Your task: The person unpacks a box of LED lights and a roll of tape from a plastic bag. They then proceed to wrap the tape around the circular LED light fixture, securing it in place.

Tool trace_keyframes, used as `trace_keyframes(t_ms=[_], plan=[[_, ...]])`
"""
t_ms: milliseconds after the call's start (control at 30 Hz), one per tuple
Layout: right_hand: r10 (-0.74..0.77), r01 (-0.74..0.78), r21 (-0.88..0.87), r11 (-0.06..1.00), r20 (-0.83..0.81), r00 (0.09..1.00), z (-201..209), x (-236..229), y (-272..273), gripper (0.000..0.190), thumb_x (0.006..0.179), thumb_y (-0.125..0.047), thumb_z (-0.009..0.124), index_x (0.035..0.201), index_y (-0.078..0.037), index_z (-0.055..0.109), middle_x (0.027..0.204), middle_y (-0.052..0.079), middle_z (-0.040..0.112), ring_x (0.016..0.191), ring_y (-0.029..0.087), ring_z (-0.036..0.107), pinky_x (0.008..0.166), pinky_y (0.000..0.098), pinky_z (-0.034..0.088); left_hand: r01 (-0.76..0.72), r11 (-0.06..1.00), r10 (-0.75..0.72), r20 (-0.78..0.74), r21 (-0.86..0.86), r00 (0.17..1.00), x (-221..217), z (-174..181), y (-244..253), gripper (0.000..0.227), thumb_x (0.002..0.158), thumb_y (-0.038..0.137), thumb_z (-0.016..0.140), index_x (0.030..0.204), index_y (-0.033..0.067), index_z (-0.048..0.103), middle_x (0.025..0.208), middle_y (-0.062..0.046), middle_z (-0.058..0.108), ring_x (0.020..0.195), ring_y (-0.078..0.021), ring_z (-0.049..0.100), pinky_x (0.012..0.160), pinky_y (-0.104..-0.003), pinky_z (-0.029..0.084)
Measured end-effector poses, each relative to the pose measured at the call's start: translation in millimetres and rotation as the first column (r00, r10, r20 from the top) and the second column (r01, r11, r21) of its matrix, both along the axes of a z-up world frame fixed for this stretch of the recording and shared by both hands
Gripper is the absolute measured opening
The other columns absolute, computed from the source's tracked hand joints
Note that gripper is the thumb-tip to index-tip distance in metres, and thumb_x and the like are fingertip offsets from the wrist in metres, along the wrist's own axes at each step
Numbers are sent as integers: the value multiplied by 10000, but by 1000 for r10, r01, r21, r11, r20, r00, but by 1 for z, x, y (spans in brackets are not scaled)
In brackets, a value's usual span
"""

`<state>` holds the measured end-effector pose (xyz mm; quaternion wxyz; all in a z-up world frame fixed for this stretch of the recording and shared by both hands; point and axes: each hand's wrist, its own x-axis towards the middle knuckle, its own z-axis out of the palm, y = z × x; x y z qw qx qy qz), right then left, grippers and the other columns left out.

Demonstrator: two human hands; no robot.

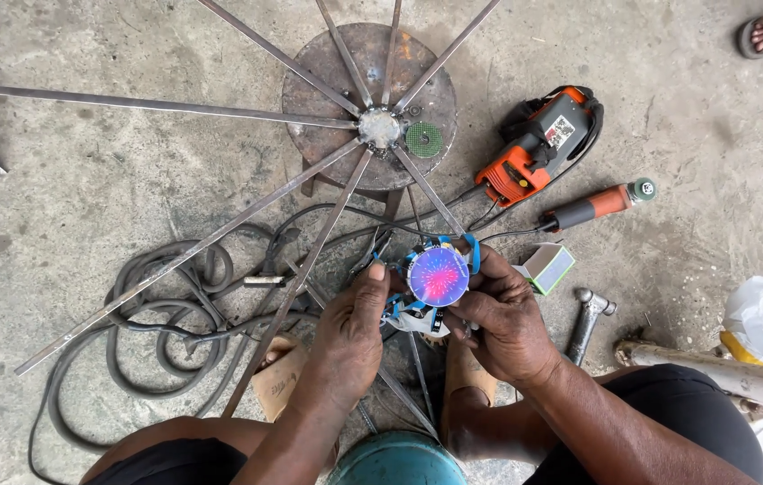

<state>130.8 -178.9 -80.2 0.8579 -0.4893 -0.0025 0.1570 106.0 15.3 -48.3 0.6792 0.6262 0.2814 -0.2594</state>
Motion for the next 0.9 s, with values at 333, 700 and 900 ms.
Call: trace_keyframes(t_ms=[333,700,900], plan=[[-2,1,-90,996,-16,1000,-6,-9,-4,431,881,36,732,1298,-12,634,741,79,621,469,117,415,376,216,347,-239,905,331,231,-351,915,-5,-10,-10,797,806,533,658,1433,52,551,1410,-177,662,1322,-283,656,1119,-432,527],[4,15,-278,961,67,998,-4,-18,6,221,905,-41,771,1098,-35,662,699,1,585,544,65,466,463,226,442,-200,818,451,385,-540,805,-12,-17,-14,398,874,122,793,1248,7,723,1173,-174,793,1088,-266,757,976,-413,638],[22,-20,-252,967,6,1000,-6,-16,7,282,904,9,726,1180,-1,668,700,23,635,517,71,455,443,222,423,-260,823,497,419,-505,760,-10,-15,-11,338,930,130,734,1252,26,726,1196,-152,793,1123,-267,757,982,-436,654]])
